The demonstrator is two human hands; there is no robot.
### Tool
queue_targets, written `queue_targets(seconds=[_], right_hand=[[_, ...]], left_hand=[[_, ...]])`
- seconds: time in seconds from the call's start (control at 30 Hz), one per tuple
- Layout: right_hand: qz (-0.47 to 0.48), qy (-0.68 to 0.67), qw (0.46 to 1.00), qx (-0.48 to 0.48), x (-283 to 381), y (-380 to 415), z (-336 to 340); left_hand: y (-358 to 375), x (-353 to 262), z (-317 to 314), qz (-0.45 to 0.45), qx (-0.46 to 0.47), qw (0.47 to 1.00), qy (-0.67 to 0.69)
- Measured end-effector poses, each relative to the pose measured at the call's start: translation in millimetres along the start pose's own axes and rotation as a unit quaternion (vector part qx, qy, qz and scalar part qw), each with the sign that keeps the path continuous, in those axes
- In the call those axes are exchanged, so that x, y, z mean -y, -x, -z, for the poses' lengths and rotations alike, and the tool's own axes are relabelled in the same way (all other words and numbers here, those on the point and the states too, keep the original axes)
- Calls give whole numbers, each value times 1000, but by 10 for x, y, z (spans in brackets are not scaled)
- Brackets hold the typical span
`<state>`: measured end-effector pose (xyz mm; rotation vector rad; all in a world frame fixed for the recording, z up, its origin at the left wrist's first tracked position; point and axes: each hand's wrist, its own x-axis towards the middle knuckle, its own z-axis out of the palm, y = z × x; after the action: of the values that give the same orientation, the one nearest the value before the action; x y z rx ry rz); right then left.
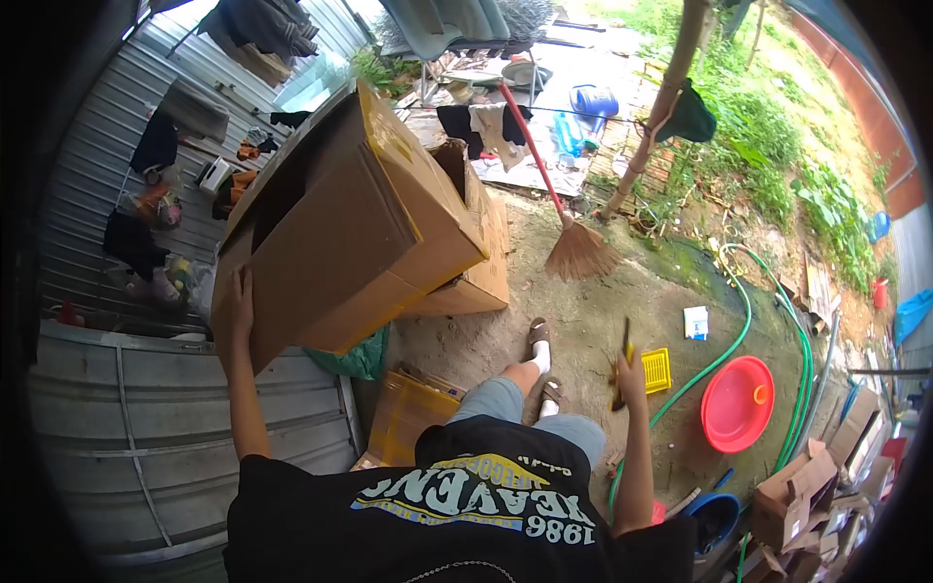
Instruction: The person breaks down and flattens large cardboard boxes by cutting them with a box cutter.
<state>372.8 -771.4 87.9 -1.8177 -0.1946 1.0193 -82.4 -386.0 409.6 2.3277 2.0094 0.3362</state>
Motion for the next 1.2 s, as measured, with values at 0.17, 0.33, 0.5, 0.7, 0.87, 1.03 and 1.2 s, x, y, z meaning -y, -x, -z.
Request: queue_targets(seconds=[0.17, 0.33, 0.5, 0.7, 0.87, 1.03, 1.2], right_hand=[[252, 18, 953, 169, 2139, -643, -1263], [365, 26, 877, 311, 3522, -716, -2422], [479, 110, 806, 329, 3981, -849, -3104], [367, 89, 800, 466, 4016, -864, -3263], [458, 70, 778, 424, 3909, -739, -3199], [416, 83, 749, 509, 3950, -919, -2570], [495, 292, 621, 532, 3803, -912, -2023]], left_hand=[[15, 295, -266, -45, -70, 996, 16], [216, -51, -181, -29, -81, 996, -25], [318, -113, -194, -33, -83, 995, -32], [234, -842, -129, -12, -75, 997, 21], [-70, -2094, -511, -99, 30, 994, 23], [-151, -2239, -596, -68, 15, 996, 56], [-132, -2178, -680, -73, 36, 995, 61]])
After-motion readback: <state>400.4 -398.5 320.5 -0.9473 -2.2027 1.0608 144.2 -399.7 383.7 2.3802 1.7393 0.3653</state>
